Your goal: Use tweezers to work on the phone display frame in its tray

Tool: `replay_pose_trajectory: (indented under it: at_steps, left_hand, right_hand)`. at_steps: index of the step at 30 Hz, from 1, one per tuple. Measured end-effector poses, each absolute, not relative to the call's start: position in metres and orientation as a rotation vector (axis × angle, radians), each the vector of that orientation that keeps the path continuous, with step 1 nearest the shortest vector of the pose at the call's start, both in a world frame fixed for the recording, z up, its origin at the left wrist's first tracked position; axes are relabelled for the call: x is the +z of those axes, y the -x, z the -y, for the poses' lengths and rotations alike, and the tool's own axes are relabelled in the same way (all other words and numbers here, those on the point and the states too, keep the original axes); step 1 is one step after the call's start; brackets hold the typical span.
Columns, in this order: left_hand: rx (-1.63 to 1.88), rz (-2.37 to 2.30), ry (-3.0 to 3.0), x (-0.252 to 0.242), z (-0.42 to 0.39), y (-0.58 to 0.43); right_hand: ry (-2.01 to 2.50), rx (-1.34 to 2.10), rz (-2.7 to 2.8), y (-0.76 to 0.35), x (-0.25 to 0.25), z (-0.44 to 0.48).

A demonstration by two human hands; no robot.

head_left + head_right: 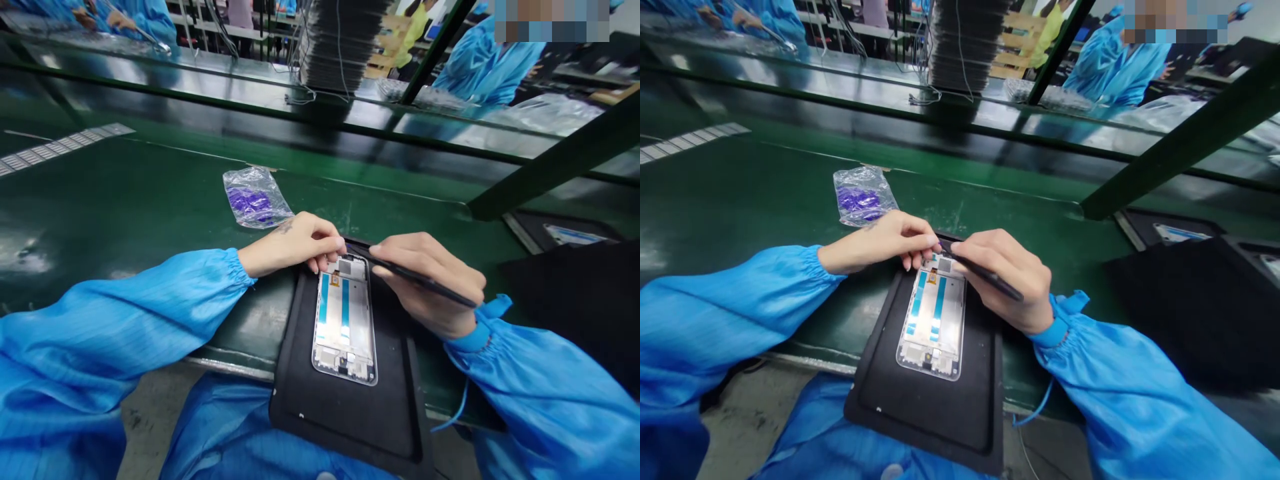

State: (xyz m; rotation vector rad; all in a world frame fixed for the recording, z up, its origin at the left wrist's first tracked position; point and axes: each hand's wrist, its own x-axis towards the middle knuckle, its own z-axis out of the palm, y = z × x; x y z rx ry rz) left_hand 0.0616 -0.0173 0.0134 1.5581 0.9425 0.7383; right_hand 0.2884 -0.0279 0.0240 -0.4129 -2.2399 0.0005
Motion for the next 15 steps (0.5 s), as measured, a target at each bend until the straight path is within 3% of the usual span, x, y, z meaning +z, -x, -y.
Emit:
replay_pose_trajectory:
  at_steps: [15]
  left_hand:
    - [0.652,-0.808,-1.1,0.0168,0.0216,-0.0636]
  right_hand:
    - [0.186,-0.304,2.438,-0.2927,0.0231,0.0222]
